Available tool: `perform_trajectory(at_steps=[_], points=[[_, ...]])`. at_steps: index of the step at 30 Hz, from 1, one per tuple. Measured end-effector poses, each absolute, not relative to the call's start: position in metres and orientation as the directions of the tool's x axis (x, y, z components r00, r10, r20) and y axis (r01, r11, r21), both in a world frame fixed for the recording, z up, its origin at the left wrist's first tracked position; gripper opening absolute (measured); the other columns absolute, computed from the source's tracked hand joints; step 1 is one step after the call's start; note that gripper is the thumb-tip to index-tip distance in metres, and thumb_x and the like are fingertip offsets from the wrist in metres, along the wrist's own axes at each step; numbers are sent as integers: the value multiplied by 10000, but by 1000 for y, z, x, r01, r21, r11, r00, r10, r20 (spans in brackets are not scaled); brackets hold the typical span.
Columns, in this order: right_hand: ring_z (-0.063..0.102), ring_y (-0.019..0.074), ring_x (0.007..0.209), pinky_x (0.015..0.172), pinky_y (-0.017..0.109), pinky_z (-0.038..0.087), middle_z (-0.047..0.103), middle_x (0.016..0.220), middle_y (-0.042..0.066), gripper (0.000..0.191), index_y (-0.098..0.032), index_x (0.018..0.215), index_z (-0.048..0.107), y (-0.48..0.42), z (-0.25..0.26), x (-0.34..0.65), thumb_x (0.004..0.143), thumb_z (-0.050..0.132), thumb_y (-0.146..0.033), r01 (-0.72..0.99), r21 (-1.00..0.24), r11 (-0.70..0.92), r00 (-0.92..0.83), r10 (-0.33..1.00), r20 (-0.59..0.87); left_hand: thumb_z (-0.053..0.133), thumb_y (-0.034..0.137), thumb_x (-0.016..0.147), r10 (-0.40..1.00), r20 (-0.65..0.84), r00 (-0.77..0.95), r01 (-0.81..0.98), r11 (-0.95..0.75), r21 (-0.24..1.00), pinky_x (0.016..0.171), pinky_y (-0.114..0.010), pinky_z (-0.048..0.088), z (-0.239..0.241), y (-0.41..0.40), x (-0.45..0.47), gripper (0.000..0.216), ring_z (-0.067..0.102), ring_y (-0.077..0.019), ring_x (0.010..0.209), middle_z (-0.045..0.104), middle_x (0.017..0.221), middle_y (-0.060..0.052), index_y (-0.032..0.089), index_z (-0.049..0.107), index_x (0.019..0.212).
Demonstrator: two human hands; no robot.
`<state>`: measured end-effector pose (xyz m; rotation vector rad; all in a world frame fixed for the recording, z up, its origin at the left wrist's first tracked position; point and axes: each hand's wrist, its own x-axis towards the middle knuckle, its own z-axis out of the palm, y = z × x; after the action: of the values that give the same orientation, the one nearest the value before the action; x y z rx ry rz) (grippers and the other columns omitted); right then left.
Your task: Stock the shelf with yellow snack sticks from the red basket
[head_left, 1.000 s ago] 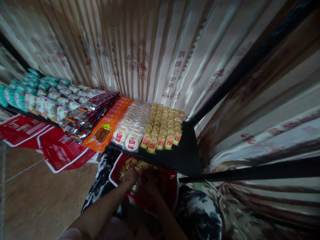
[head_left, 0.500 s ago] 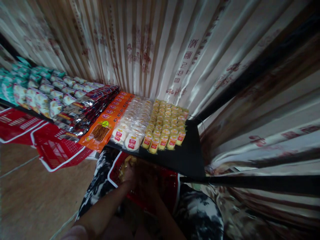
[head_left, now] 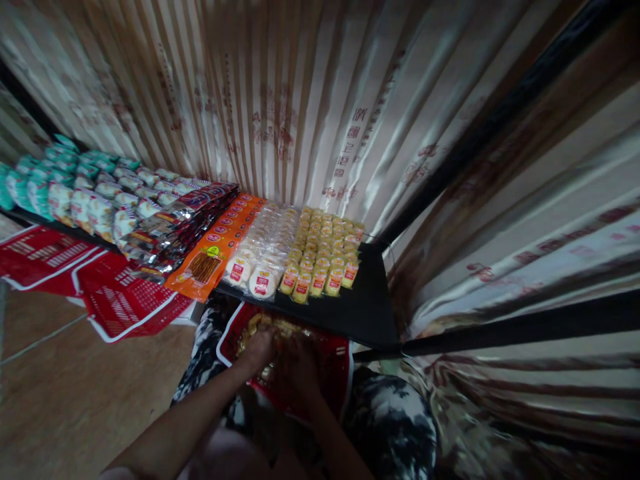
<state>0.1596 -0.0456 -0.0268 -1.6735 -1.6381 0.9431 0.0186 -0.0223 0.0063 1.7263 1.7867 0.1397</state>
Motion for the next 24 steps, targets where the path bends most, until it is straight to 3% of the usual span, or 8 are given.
perform_trajectory(at_steps=[3, 8, 13, 18, 24], points=[[544, 219, 1097, 995, 381, 371, 624, 1154, 78, 358, -205, 1087, 620, -45, -14, 163, 769, 486, -303, 564, -825, 31, -96, 995, -28, 421, 136, 792, 936, -296, 193, 847, -6, 532, 878, -277, 420, 27, -23, 20, 314, 575, -185, 993, 589, 1078, -80, 210, 606, 1034], [613, 224, 973, 902, 373, 453, 667, 1056, 89, 356, -201, 1039, 643, -51, 4, 176, 720, 487, -234, 536, -844, 1, -88, 995, -55, 423, 118, 758, 924, -242, 297, 797, -100, 595, 931, -271, 396, 62, -26, 36, 359, 548, -180, 1058, 608, 1108, -66, 190, 593, 1065], [650, 210, 838, 763, 318, 514, 692, 956, 62, 281, -215, 941, 653, -57, 24, 205, 700, 555, -322, 433, -901, -32, 25, 999, -24, 455, 150, 761, 936, -167, 309, 704, -107, 702, 1015, -271, 340, 88, -25, 62, 476, 475, -174, 1175, 535, 1267, -69, 175, 480, 1236], [651, 191, 689, 620, 281, 523, 695, 854, 65, 423, -167, 1016, 622, -50, 54, 230, 718, 547, -457, 328, -942, -72, 129, 991, -31, 470, 122, 715, 938, -23, 346, 600, -202, 774, 963, -262, 391, 114, -11, 92, 496, 525, -169, 1078, 573, 1149, -62, 184, 500, 1206], [644, 213, 819, 704, 305, 518, 674, 962, 102, 482, -147, 1049, 609, -14, 80, 253, 735, 520, -502, 277, -961, -14, 351, 932, 88, 409, 107, 755, 936, 154, 317, 527, -308, 792, 957, -274, 406, 150, 16, 128, 427, 527, -167, 1038, 536, 1162, -89, 155, 509, 1167]])
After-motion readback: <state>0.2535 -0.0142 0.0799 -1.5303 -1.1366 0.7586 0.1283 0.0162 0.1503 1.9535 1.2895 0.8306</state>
